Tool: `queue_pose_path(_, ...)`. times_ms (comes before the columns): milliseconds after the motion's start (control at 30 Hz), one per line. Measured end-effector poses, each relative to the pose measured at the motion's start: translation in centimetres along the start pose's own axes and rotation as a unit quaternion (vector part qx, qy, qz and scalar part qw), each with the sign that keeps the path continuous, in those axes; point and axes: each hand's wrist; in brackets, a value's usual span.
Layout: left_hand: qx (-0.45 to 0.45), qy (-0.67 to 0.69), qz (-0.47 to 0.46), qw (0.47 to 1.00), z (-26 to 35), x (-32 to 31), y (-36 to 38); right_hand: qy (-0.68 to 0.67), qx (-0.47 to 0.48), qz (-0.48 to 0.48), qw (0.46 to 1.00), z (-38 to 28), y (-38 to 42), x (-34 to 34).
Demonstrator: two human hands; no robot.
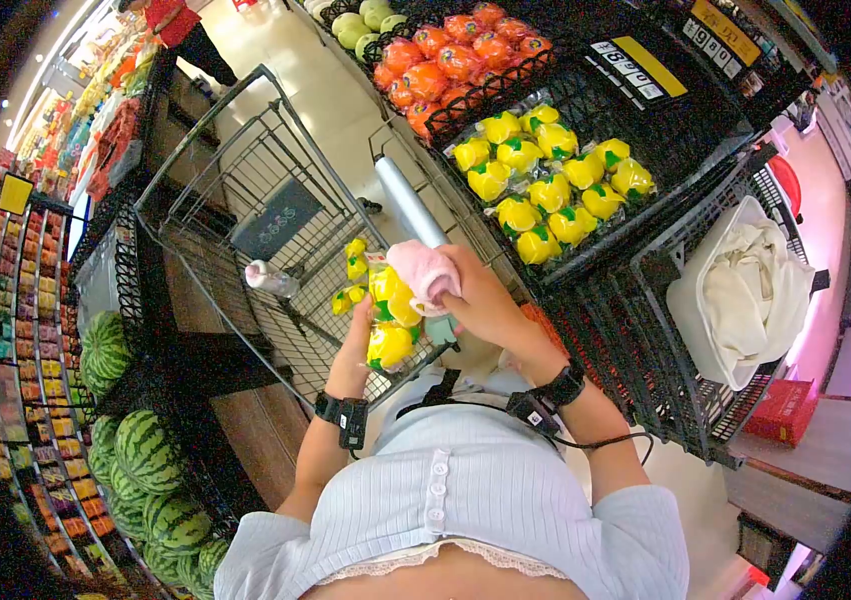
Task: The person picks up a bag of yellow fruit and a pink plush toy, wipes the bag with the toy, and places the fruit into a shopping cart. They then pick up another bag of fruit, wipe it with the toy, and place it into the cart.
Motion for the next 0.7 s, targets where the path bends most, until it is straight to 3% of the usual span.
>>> queue_pose_path(133, 0.014, 0.033, 0.01, 0.999, 0.1, 0.6, -0.1, 0.083, 0.074, -0.031, 0.993, 0.3, 0.1, 0.0)
queue_pose_path(233, -0.002, 0.01, 0.041, 0.999, 0.2, -1.7, 1.1, 0.168, 0.218, 0.045, 0.96, 1.1, -0.2, -0.5)
queue_pose_path(333, 0.005, 0.139, 0.014, 0.99, -0.6, -0.4, -0.1, 0.202, 0.226, 0.012, 0.953, 0.6, 0.0, -0.5)
queue_pose_path(433, 0.007, 0.203, -0.029, 0.979, -0.7, -0.1, -0.8, 0.257, 0.298, 0.032, 0.919, 0.4, -0.1, -1.2)
queue_pose_path(533, -0.017, 0.197, -0.08, 0.977, -0.3, -0.4, -1.2, 0.265, 0.333, 0.015, 0.905, -0.1, 0.1, -1.3)
queue_pose_path(633, -0.044, 0.241, -0.065, 0.967, -0.7, 0.4, -2.1, 0.257, 0.394, 0.025, 0.882, -0.7, 0.4, -1.0)
queue_pose_path(700, -0.045, 0.249, -0.067, 0.965, -0.8, 0.0, -2.4, 0.271, 0.397, -0.02, 0.877, 0.0, 0.9, -1.0)
Point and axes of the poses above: each hand's wrist, its own y-axis away from the middle knuckle, its own x-axis out of the back of the hand, z = x × y, and after that the axes turned 12 degrees about y, right-handed
